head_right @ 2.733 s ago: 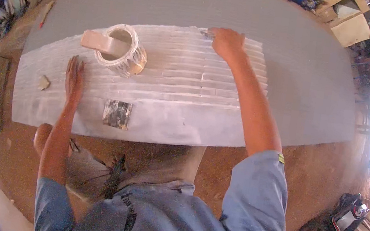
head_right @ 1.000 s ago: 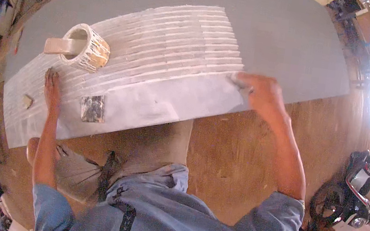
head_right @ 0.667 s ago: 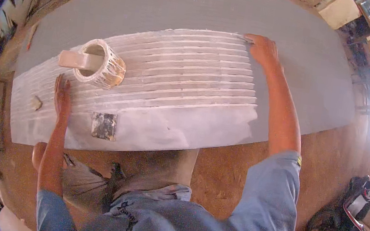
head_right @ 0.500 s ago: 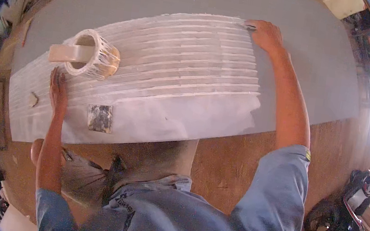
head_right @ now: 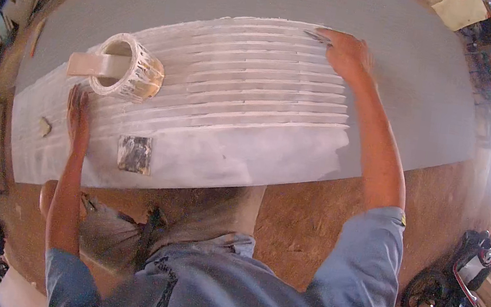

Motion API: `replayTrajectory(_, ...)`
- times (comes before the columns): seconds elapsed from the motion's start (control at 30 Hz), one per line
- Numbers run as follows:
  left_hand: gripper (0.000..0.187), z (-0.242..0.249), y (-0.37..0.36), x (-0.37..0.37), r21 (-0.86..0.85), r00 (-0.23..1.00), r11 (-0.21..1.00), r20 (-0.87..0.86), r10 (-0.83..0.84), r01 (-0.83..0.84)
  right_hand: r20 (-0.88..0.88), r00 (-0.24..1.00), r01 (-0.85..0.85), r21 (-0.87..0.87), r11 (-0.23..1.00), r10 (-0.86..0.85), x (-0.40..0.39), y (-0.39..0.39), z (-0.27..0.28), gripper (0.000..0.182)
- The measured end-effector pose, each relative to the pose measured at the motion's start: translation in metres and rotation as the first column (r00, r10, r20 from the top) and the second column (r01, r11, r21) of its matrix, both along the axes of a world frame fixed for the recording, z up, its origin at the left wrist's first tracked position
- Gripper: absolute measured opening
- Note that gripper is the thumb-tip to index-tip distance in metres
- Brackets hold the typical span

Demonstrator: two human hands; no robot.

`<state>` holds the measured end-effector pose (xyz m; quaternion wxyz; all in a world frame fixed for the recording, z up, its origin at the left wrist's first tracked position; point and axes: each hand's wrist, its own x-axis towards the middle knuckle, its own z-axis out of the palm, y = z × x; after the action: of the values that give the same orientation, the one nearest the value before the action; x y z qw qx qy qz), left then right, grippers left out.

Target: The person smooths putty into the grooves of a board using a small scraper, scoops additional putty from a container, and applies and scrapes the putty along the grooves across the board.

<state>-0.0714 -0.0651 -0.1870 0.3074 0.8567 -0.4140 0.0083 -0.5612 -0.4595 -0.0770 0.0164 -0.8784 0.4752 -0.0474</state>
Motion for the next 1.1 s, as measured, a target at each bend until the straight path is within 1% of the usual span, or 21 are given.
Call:
replayTrajectory(0.03,0.054,0.000,-0.001,0.000,0.012,1.000,1.000,0.029,0.000,0.000,-0.006,1.000,-0.022,-0.032,0.999,0.022,0.006,-0.003,-0.002,0.049)
replayTrajectory(0.1,0.054,0.004,-0.003,-0.002,0.030,0.998,1.000,0.059,0.005,-0.007,-0.036,0.999,-0.006,-0.003,1.000,0.006,0.016,-0.010,-0.004,0.046)
replayTrajectory(0.17,0.054,0.011,-0.003,-0.014,-0.004,0.999,0.999,-0.006,0.037,-0.037,-0.074,0.997,0.014,0.038,0.999,-0.011,0.021,-0.017,-0.006,0.044)
replayTrajectory(0.2,0.054,0.008,-0.003,-0.013,0.004,0.999,1.000,-0.011,0.030,-0.030,-0.124,0.991,-0.049,0.022,0.999,0.052,0.020,-0.023,-0.004,0.044)
replayTrajectory(0.23,0.054,0.003,-0.002,-0.007,0.015,1.000,1.000,0.023,0.018,-0.018,-0.174,0.978,-0.113,0.006,0.994,0.112,0.016,-0.024,0.000,0.044)
replayTrajectory(0.27,0.054,-0.001,-0.002,0.000,0.018,0.998,1.000,0.061,0.008,-0.009,-0.174,0.979,-0.107,0.003,0.994,0.106,0.015,-0.024,0.005,0.044)
replayTrajectory(0.33,0.054,-0.007,-0.003,0.008,0.023,0.997,1.000,0.073,0.007,-0.009,-0.157,0.983,-0.089,0.054,0.995,0.096,0.018,-0.023,0.013,0.043)
replayTrajectory(0.37,0.054,-0.011,-0.001,0.013,0.035,0.996,0.999,0.083,0.014,-0.017,-0.155,0.983,-0.091,0.050,0.995,0.097,0.017,-0.021,0.014,0.043)
replayTrajectory(0.47,0.054,0.005,-0.002,-0.008,-0.024,0.998,0.999,0.047,0.032,-0.031,-0.183,0.975,-0.121,0.054,0.991,0.129,0.011,-0.013,0.005,0.044)
replayTrajectory(0.5,0.054,0.002,0.001,-0.005,-0.013,0.999,0.999,0.040,0.034,-0.033,-0.142,0.983,-0.109,0.038,0.993,0.113,0.005,-0.006,0.003,0.049)
replayTrajectory(0.53,0.054,-0.003,0.002,0.000,-0.002,0.997,1.000,0.083,0.002,-0.002,-0.104,0.990,-0.090,0.025,0.996,0.092,-0.002,0.001,0.000,0.053)
replayTrajectory(0.57,0.054,-0.006,0.002,0.004,0.004,0.991,0.999,0.127,-0.033,0.033,-0.112,0.990,-0.083,0.031,0.996,0.086,-0.007,0.004,0.001,0.053)
replayTrajectory(0.67,0.055,-0.023,0.004,0.023,0.019,0.984,1.000,0.180,-0.014,0.011,-0.132,0.984,-0.115,0.019,0.993,0.116,-0.004,0.012,0.010,0.054)
replayTrajectory(0.7,0.055,-0.017,0.002,0.019,0.014,0.983,1.000,0.182,-0.016,0.014,-0.136,0.988,-0.069,0.066,0.995,0.077,-0.006,0.019,0.014,0.050)
replayTrajectory(0.73,0.055,-0.013,0.000,0.013,0.001,0.991,1.000,0.134,0.000,0.000,-0.145,0.989,-0.021,0.115,0.993,0.038,-0.009,0.025,0.017,0.047)
replayTrajectory(0.77,0.055,-0.010,-0.001,0.006,-0.013,0.997,1.000,0.082,0.017,-0.016,-0.151,0.988,-0.018,0.111,0.994,0.035,-0.014,0.027,0.018,0.047)
replayTrajectory(0.8,0.055,-0.011,-0.002,0.007,-0.013,0.997,1.000,0.078,0.015,-0.014,-0.155,0.987,-0.032,0.092,0.995,0.046,-0.018,0.030,0.016,0.047)
replayTrajectory(0.9,0.056,-0.015,0.003,0.014,0.002,0.993,1.000,0.114,-0.013,0.013,-0.170,0.984,-0.049,0.070,0.996,0.060,-0.026,0.039,0.008,0.047)
replayTrajectory(0.97,0.057,-0.022,0.004,0.022,0.032,0.982,0.999,0.184,-0.039,0.034,-0.175,0.983,-0.052,0.051,0.997,0.060,-0.030,0.044,0.009,0.047)
replayTrajectory(1.03,0.057,-0.016,0.003,0.017,0.024,0.985,1.000,0.168,-0.024,0.020,-0.123,0.992,-0.030,0.083,0.996,0.041,-0.029,0.048,0.010,0.048)
replayTrajectory(1.1,0.057,-0.012,0.001,0.016,0.024,0.990,1.000,0.143,-0.006,0.003,-0.119,0.993,-0.009,0.096,0.995,0.021,-0.031,0.058,0.008,0.048)
